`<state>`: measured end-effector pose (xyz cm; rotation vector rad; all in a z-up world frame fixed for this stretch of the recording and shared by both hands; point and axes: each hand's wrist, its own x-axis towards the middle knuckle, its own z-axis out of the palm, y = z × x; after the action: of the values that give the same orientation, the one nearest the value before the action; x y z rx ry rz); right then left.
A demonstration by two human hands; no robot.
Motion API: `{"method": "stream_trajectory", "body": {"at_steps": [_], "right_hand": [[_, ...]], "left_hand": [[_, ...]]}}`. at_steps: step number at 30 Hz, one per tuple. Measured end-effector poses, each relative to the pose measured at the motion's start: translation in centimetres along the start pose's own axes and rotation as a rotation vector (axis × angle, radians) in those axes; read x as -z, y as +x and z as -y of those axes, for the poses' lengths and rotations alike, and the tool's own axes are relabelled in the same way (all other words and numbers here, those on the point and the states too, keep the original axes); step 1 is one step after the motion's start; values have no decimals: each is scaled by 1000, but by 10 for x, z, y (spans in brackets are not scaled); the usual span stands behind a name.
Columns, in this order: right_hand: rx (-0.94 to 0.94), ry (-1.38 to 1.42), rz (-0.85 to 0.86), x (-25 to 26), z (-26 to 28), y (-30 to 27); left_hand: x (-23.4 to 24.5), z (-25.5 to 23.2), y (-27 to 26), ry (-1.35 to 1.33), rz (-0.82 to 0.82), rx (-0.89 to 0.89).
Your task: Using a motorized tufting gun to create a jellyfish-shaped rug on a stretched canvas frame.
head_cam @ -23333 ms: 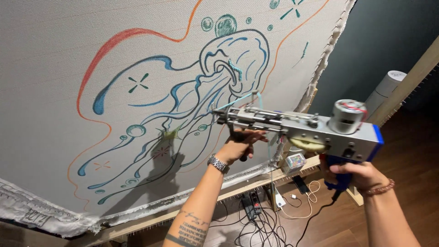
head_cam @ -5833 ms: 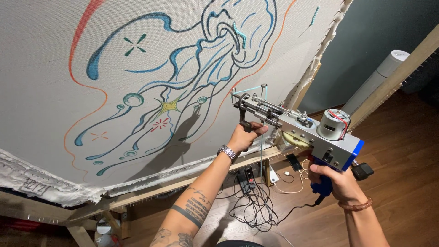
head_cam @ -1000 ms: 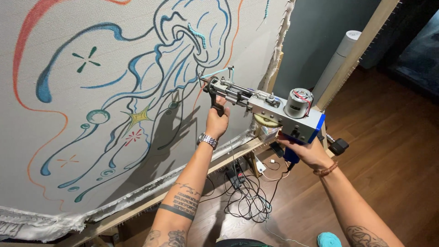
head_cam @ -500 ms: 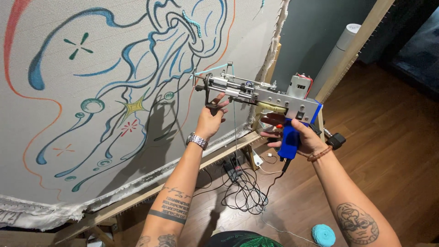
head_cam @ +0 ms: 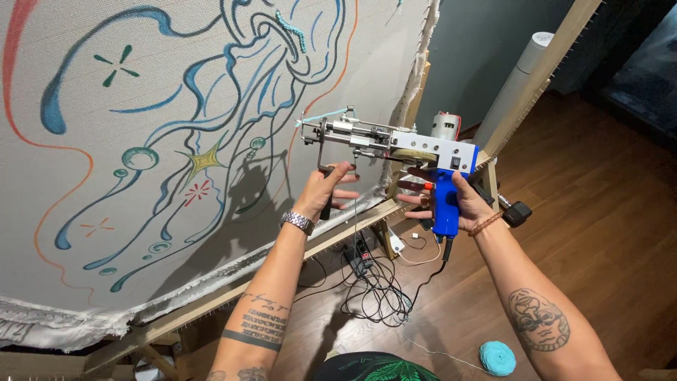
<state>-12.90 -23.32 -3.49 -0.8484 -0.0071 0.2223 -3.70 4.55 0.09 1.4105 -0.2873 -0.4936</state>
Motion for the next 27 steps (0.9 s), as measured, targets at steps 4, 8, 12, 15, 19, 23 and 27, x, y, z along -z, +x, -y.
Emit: {"method": "stream_trajectory", "body": {"at_steps": [4, 8, 12, 15, 19, 23, 27], "right_hand": [[0, 13, 63, 33, -8, 7], [-26, -38, 13, -13, 3, -4], [-14, 18, 137, 10, 0, 3], [-34, 42, 192, 47, -6, 11], [-72, -67, 187, 10, -2, 0], [-57, -27, 289, 18, -8, -4], [-73, 27, 296, 24, -13, -1]], "left_hand": [[-3, 3, 0, -61, 34, 44], [-8, -1, -7, -9, 12, 58], [-8, -5, -11, -57, 48, 98], [-7, -6, -11, -89, 83, 126], [-3, 3, -5, -85, 85, 161], [0, 3, -7, -83, 144, 189], [0, 6, -7, -140, 189, 224]]}}
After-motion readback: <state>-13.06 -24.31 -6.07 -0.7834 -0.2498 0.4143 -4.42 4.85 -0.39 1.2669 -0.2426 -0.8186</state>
